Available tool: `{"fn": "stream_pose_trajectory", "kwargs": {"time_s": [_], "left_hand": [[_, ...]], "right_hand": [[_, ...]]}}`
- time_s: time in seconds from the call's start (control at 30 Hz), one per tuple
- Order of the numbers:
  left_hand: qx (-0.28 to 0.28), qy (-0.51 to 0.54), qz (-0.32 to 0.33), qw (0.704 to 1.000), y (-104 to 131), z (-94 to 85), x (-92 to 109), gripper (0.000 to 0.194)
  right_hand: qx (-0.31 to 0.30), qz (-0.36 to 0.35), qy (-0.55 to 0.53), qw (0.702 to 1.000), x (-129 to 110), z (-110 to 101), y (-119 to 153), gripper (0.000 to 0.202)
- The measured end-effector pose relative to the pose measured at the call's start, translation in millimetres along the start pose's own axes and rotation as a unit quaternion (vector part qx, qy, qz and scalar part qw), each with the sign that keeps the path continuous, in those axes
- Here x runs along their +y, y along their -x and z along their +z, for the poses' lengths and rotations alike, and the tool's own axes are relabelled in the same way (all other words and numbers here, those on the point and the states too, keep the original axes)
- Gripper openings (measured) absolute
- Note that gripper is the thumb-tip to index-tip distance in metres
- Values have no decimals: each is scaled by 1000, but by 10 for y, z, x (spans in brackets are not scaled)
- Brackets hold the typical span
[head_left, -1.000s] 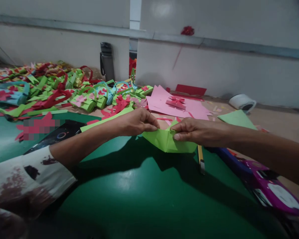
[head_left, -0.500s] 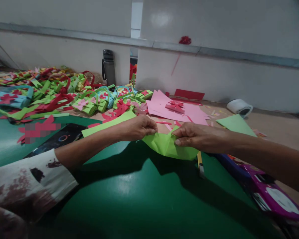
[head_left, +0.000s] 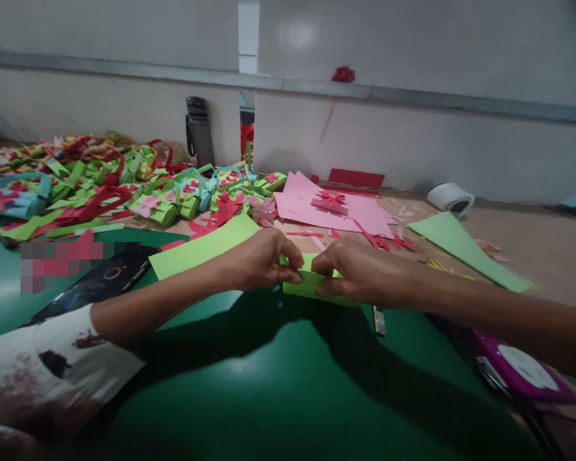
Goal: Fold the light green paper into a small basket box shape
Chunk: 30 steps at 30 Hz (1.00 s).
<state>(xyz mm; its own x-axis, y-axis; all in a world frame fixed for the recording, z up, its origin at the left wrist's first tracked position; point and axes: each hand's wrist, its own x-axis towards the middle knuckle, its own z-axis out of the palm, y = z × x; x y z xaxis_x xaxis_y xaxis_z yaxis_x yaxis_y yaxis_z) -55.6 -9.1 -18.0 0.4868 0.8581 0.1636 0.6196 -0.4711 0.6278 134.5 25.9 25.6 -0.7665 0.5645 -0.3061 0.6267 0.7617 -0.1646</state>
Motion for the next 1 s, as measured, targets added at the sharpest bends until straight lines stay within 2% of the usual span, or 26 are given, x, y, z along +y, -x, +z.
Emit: {"fn": "stream_pose_trajectory", "kwargs": {"time_s": [0.13,0.2,0.27,0.33,0.4,0.47,0.53,0.63,0.7,0.8,0.93,1.0], "left_hand": [[-17,-43,14,999,35,-60,-90,5],[-9,-76,15,997,34,-46,-18,5],[-10,-118,15,993,12,11,111,15],[-44,-165,15,985,-19,83,225,14],[-64,-169,9,984,-45,134,257,11],[-82,-152,9,985,-56,141,203,12],[-105,-128,12,986,-58,114,110,9],[-130,-104,17,986,-65,69,14,6],[-137,-103,15,985,-74,65,21,8],[-164,-134,15,977,-89,99,131,13],[-211,-175,38,961,-109,166,312,10],[-229,-183,46,955,-111,192,348,17]], "right_hand": [[-23,-3,51,998,53,59,108,21],[-21,10,49,999,-6,87,138,21],[-9,13,44,999,-99,96,137,20],[-5,6,22,1000,-162,88,118,20],[-14,-13,-18,1000,-148,75,108,21],[-37,-39,-52,997,-65,75,122,18],[-52,-64,-42,996,37,96,154,14],[-33,-76,30,996,121,155,189,13],[-17,-78,53,995,116,186,180,21],[-16,-77,40,996,63,197,132,23],[-23,-56,25,998,6,168,91,24],[-31,-41,19,998,-2,157,97,23]]}}
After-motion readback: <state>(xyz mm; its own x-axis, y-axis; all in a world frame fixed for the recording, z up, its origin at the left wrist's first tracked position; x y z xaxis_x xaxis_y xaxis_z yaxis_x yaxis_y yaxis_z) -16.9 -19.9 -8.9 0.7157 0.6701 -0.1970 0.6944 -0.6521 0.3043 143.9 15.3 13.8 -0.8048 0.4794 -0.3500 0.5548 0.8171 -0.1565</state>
